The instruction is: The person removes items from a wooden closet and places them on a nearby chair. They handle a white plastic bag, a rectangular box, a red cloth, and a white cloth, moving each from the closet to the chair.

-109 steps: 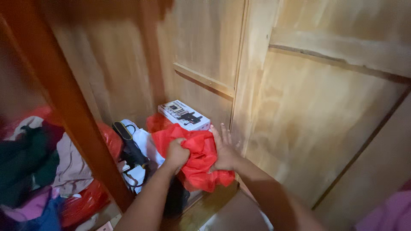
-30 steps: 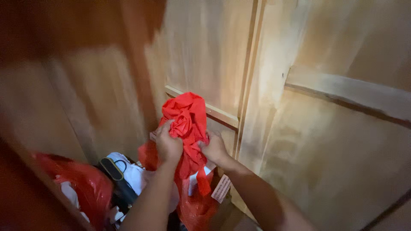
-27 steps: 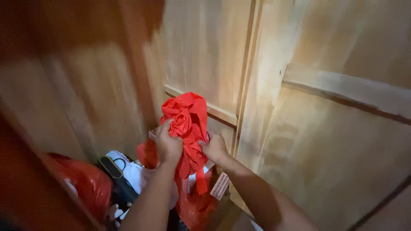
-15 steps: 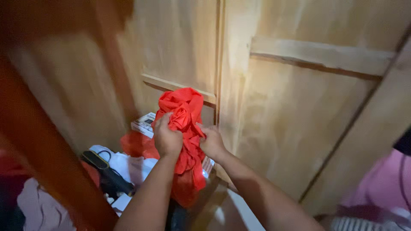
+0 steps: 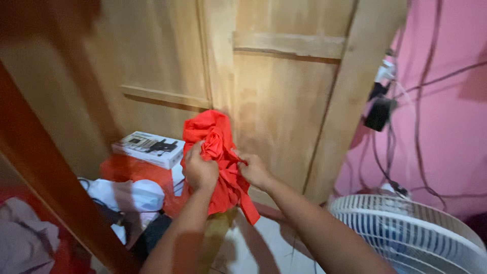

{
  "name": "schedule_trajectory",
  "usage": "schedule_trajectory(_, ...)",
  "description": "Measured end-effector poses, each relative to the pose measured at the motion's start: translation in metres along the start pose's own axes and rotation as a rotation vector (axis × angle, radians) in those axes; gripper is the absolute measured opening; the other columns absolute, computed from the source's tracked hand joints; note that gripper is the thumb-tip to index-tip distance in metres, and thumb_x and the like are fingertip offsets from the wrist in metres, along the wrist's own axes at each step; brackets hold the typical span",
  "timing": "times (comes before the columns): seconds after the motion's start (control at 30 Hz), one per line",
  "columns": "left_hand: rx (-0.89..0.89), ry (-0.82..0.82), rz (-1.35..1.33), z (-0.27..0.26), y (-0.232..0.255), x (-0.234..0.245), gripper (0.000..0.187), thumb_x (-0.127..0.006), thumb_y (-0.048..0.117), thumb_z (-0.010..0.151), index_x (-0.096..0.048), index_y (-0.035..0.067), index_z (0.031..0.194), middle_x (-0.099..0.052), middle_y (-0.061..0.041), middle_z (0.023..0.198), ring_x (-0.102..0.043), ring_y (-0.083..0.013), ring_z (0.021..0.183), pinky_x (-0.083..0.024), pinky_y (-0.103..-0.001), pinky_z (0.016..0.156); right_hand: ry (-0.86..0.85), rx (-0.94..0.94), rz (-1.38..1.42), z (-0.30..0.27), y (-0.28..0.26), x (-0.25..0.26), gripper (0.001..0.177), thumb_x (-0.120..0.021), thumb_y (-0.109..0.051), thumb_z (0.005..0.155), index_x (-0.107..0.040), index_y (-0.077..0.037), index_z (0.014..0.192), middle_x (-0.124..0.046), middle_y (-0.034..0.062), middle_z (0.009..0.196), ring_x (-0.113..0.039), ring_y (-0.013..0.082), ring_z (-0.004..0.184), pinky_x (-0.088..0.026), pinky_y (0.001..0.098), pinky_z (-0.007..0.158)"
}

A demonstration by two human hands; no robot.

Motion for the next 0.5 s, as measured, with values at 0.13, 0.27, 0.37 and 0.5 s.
schedule_trajectory(0.13, -0.006, -0.098, -0.06, -0.035, 0.021, -0.01, 0.061, -0.065, -0.001, 0.074, -0.064, 0.016, 0.133, -0.064, -0.017, 0.128, -0.06, -0.0387, 0.12, -0.05, -0.047, 0.099, 0.048, 0.186, 0.086, -0.028, 0.007, 0.024, 0.04, -0.058, -0.008, 0.093, -0.067, -0.005, 0.133, -0.072, 0.0135, 0.131, -0.065, 0.0165, 0.12, -0.047, 0.0339, 0.106)
schedule_trajectory(0.27, -0.021, -0.148, -0.102, -0.062, 0.049, -0.022, 0.061, -0.068, 0.002, 0.074, -0.062, 0.014, 0.133, -0.061, -0.019, 0.129, -0.058, -0.0405, 0.119, -0.049, -0.047, 0.099, -0.044, 0.023, 0.141, -0.059, 0.005, 0.055, 0.053, -0.065, -0.018, 0.091, -0.059, -0.006, 0.142, -0.072, 0.0114, 0.133, -0.065, 0.021, 0.119, -0.047, 0.0333, 0.107)
schedule_trajectory(0.37, -0.089, -0.141, -0.15, -0.074, 0.075, -0.026, 0.061, -0.069, 0.002, 0.073, -0.062, 0.013, 0.132, -0.06, -0.021, 0.129, -0.058, -0.0414, 0.121, -0.049, -0.047, 0.102, -0.066, 0.139, 0.105, -0.077, 0.001, 0.082, 0.074, -0.077, -0.027, 0.086, -0.049, -0.001, 0.149, -0.058, 0.016, 0.149, -0.053, 0.0252, 0.136, -0.037, 0.0369, 0.116)
schedule_trajectory(0.5, -0.036, -0.273, -0.187, -0.093, 0.12, -0.019, 0.063, -0.072, 0.007, 0.073, -0.059, 0.015, 0.134, -0.054, -0.02, 0.134, -0.057, -0.0415, 0.121, -0.049, -0.047, 0.101, -0.116, 0.168, 0.1, -0.111, -0.003, 0.125, 0.108, -0.088, -0.037, 0.075, -0.031, -0.001, 0.16, -0.039, 0.0178, 0.162, -0.037, 0.0263, 0.149, -0.027, 0.0395, 0.122)
Point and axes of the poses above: each hand's wrist, its own z-axis towards the middle knuckle, its own x-axis out of the back of the hand, y = z × x, the point moved 1 cm from there along z, towards the middle knuckle
